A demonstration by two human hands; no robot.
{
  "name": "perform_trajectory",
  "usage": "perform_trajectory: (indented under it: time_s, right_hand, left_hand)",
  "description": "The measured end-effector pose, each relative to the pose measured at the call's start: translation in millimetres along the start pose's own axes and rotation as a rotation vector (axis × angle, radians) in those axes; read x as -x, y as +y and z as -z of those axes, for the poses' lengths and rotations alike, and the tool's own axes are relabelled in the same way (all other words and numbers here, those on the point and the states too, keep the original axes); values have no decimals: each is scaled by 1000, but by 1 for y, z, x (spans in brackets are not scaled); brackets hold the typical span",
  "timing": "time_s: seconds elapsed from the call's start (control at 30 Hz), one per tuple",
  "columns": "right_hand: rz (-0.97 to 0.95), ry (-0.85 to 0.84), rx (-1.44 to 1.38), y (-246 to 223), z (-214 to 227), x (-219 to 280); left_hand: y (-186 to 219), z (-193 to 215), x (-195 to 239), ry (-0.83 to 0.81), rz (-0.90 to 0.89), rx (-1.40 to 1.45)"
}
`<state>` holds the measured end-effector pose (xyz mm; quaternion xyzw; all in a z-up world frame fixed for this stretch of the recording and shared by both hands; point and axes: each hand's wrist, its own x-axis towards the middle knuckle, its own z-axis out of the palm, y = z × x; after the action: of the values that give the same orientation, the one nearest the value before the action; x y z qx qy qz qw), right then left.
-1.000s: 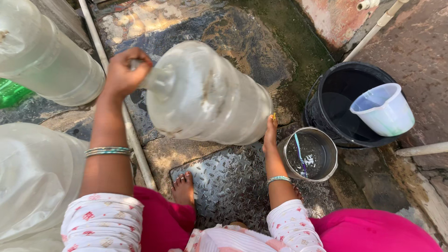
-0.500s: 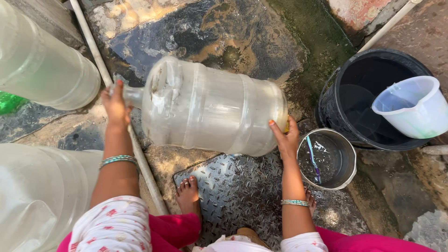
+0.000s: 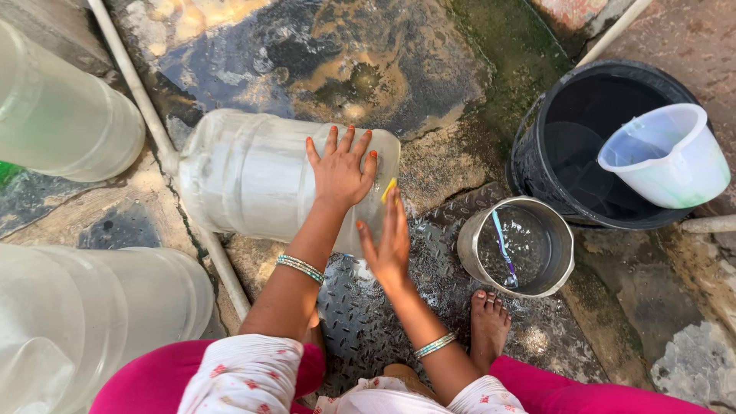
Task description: The person scrubs the exterior of a large plastic water dispenser with a yellow sponge, then rinses it by shaking water inside and pouring it out. The dispenser is handled one at a time and placed back on the ground after cleaning.
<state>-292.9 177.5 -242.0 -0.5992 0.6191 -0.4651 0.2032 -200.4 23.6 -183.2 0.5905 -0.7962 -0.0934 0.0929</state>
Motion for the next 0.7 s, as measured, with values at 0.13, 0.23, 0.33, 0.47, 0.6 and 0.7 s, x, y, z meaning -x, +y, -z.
perform_trajectory:
  time_s: [0.13,0.23,0.33,0.47,0.6,0.7]
  right_hand:
    - [193,-24,-69,5,-5,52]
    - [165,-50,-205,14,-5,34]
    - [-7,-23,-401,44,-21,-32]
    - [-470,-47,-1004,106,-51,-102]
    - [-743,-95,-1127,121,-71,-74]
    - [-865,-227,-967,89,-58,-21]
  left_hand:
    - [10,4,12,84,-39,10]
    - [8,17,10,101,-74,40]
    - [9,21,16,104,-103,50]
    - [8,23,21,108,-113,69]
    - [12,25,12,151,-76,101]
    - [16,24,2,158,-34,125]
